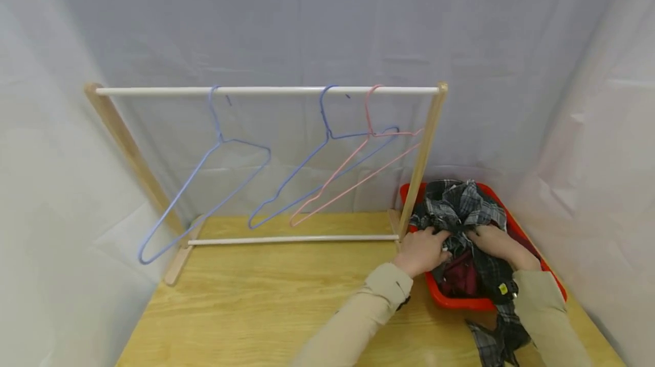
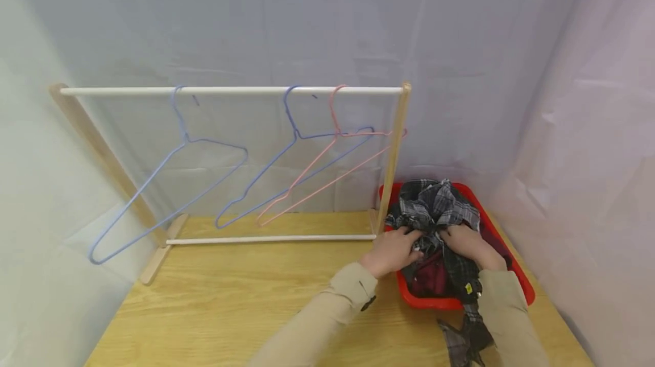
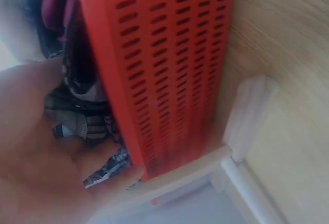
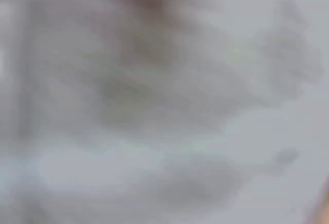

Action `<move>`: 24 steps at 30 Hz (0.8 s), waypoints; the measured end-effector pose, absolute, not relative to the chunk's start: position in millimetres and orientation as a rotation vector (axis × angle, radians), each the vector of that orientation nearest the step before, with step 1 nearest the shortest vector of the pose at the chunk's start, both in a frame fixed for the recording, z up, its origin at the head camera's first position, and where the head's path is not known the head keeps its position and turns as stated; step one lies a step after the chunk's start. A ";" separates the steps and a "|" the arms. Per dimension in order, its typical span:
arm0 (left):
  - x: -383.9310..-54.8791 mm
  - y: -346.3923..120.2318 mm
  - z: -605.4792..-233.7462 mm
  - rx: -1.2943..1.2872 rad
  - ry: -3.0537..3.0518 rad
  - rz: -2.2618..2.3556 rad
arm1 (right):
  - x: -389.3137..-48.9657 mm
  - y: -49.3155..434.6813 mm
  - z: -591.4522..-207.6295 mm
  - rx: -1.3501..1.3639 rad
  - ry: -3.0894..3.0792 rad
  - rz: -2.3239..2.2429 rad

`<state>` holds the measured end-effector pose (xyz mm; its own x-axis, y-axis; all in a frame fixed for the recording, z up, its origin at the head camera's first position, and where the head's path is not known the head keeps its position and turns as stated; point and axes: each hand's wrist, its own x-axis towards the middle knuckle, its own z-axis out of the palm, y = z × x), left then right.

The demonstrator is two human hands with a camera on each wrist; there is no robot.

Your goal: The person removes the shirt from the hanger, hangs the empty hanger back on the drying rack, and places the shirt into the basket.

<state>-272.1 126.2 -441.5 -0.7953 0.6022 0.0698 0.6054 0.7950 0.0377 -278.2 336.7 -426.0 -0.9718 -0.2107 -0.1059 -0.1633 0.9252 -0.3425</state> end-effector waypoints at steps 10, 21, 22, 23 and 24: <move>-272.6 139.4 -437.4 -0.948 -2.906 -0.160 | -194.0 363.2 -406.0 -0.389 3.074 -0.898; -272.1 132.2 -445.6 -1.021 -2.897 -0.232 | -106.2 375.6 -467.4 0.256 3.033 -1.010; -271.6 131.4 -445.4 -1.027 -2.895 -0.242 | -102.2 374.6 -471.1 0.278 2.996 -0.946; -270.8 130.5 -444.4 -1.031 -2.893 -0.249 | -99.6 373.1 -473.9 0.284 2.969 -0.881; -270.0 130.2 -443.9 -1.033 -2.895 -0.249 | -96.5 371.6 -477.0 0.267 2.965 -0.833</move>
